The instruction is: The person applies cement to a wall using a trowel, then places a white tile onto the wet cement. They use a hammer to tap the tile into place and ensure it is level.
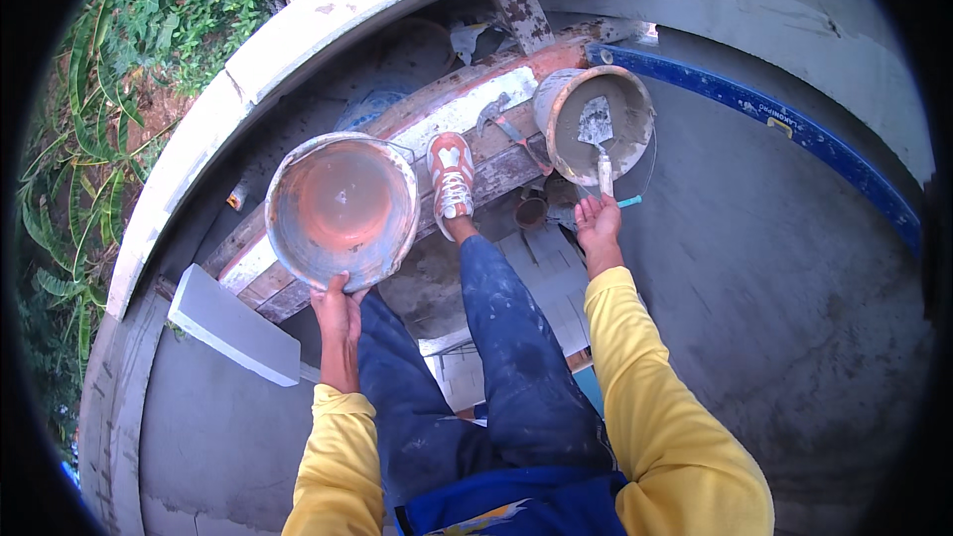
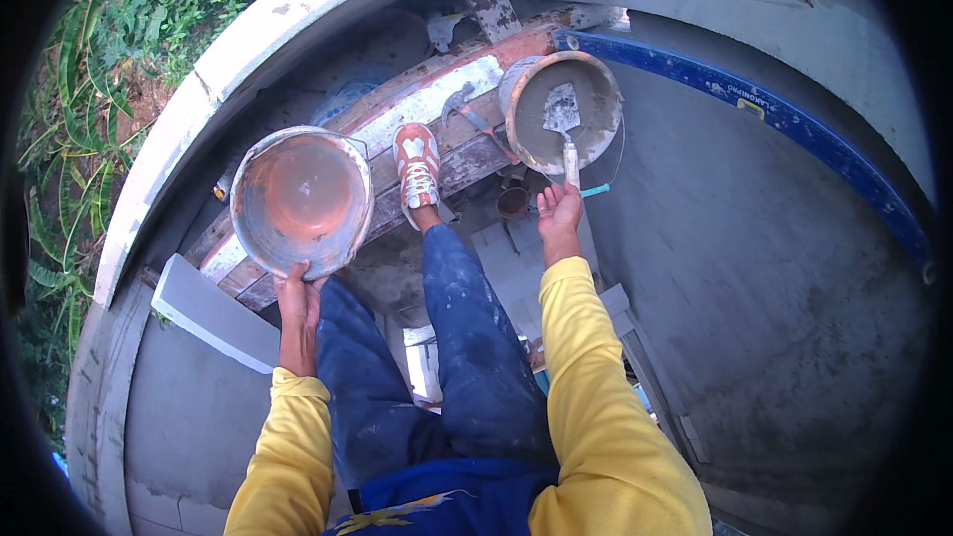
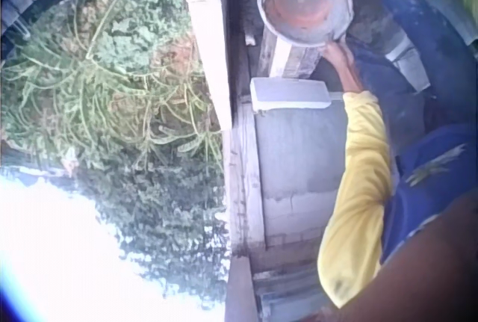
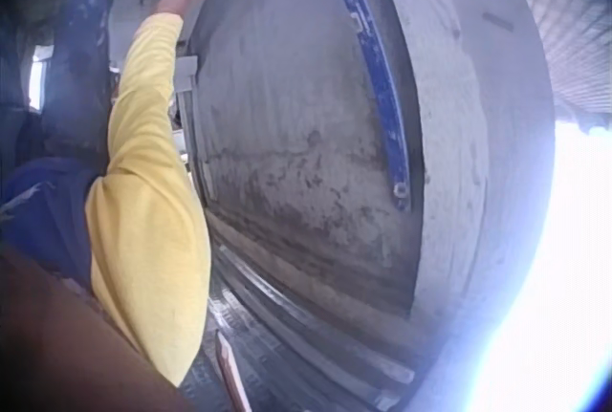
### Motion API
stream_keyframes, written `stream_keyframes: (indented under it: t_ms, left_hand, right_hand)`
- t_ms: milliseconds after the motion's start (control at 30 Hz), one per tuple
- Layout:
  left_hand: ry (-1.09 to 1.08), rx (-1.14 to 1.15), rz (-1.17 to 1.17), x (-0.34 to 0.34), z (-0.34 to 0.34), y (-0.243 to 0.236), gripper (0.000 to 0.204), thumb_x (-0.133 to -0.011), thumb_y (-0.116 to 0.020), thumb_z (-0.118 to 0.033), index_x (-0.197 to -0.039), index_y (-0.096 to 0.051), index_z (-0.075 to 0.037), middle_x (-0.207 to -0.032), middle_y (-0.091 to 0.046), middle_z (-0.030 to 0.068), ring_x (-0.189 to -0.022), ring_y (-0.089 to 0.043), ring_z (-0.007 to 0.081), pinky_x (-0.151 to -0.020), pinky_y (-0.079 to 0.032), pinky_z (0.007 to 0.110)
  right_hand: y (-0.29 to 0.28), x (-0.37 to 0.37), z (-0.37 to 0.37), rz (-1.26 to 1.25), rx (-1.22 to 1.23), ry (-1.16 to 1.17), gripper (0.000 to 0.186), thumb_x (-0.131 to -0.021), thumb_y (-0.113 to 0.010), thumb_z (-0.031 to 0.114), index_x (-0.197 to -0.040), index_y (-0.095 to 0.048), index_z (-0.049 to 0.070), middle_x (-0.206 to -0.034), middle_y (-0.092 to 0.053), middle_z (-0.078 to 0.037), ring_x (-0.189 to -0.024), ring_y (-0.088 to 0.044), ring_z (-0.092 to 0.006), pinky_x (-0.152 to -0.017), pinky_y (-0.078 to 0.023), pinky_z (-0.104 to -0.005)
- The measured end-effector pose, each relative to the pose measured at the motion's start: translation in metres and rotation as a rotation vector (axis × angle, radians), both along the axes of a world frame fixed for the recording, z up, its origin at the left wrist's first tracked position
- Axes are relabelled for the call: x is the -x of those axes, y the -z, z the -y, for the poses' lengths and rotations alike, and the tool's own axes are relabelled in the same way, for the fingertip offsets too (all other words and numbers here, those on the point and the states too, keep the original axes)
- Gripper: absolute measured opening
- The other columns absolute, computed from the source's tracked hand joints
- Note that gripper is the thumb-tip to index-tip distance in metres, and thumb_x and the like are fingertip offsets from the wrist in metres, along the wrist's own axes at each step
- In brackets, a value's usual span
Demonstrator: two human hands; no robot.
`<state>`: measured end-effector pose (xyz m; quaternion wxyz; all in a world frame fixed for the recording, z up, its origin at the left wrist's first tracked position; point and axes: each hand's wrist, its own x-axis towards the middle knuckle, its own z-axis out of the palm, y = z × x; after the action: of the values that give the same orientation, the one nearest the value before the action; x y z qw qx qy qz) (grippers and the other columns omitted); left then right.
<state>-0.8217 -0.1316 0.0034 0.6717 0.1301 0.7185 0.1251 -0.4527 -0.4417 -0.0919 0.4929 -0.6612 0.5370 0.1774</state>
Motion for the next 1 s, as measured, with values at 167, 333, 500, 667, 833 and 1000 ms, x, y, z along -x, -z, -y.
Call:
stream_keyframes:
  t_ms: [167,333,500,667,833,1000]
  left_hand:
    - [-0.085,0.008,0.027,0.019,0.004,-0.008,0.062,-0.091,-0.057,0.004,-0.149,-0.034,-0.001,-0.142,-0.053,0.0238,-0.126,-0.062,0.0410,-0.101,-0.058,0.061]
    - [-0.260,0.064,0.010,0.038,0.006,-0.021,0.063,-0.092,-0.060,0.003,-0.150,-0.036,-0.007,-0.144,-0.054,0.0198,-0.126,-0.063,0.0380,-0.099,-0.058,0.060]
    - [-0.456,0.041,0.147,0.088,0.023,-0.059,0.065,-0.092,-0.061,0.003,-0.151,-0.036,-0.008,-0.144,-0.055,0.0198,-0.127,-0.063,0.0388,-0.103,-0.056,0.062]
    - [-0.637,-0.044,0.231,0.170,0.017,-0.108,0.063,-0.092,-0.062,0.002,-0.149,-0.038,-0.004,-0.142,-0.057,0.0194,-0.126,-0.063,0.0386,-0.104,-0.055,0.062]
    - [-0.926,-0.148,0.185,0.284,0.027,-0.148,0.060,-0.091,-0.063,0.002,-0.147,-0.043,-0.004,-0.139,-0.060,0.0167,-0.124,-0.065,0.0356,-0.100,-0.058,0.058]
    - [-1.210,-0.258,0.045,0.423,0.002,-0.170,0.052,-0.092,-0.061,0.003,-0.142,-0.047,-0.004,-0.134,-0.062,0.0145,-0.117,-0.068,0.0327,-0.097,-0.061,0.051]
  right_hand:
    - [-0.020,-0.031,-0.061,0.339,0.438,-0.614,0.046,-0.103,-0.062,0.028,-0.136,-0.055,-0.003,-0.130,-0.058,-0.021,-0.113,-0.061,-0.0303,-0.098,-0.050,-0.0415]
    - [-0.092,-0.018,-0.189,0.496,0.412,-2.012,0.047,-0.104,-0.064,0.034,-0.132,-0.068,-0.003,-0.137,-0.067,-0.019,-0.123,-0.064,-0.0324,-0.103,-0.049,-0.0414]
    - [-0.121,-0.031,-0.230,0.227,0.297,-1.860,0.043,-0.106,-0.061,0.035,-0.127,-0.072,-0.002,-0.119,-0.074,-0.020,-0.112,-0.069,-0.0286,-0.099,-0.051,-0.0371]
    - [-0.135,-0.055,-0.212,1.059,0.764,-2.481,0.045,-0.106,-0.058,0.036,-0.127,-0.071,-0.002,-0.115,-0.075,-0.024,-0.105,-0.072,-0.0384,-0.093,-0.054,-0.0401]
    - [-0.200,0.020,-0.259,0.111,0.516,-2.351,0.043,-0.105,-0.059,0.034,-0.128,-0.070,0.000,-0.113,-0.075,-0.023,-0.101,-0.073,-0.0317,-0.085,-0.055,-0.0413]
    - [-0.248,0.159,-0.269,-0.640,0.451,-2.059,0.059,-0.100,-0.065,0.044,-0.146,-0.056,0.008,-0.122,-0.069,-0.014,-0.095,-0.072,-0.0288,-0.067,-0.058,-0.0432]
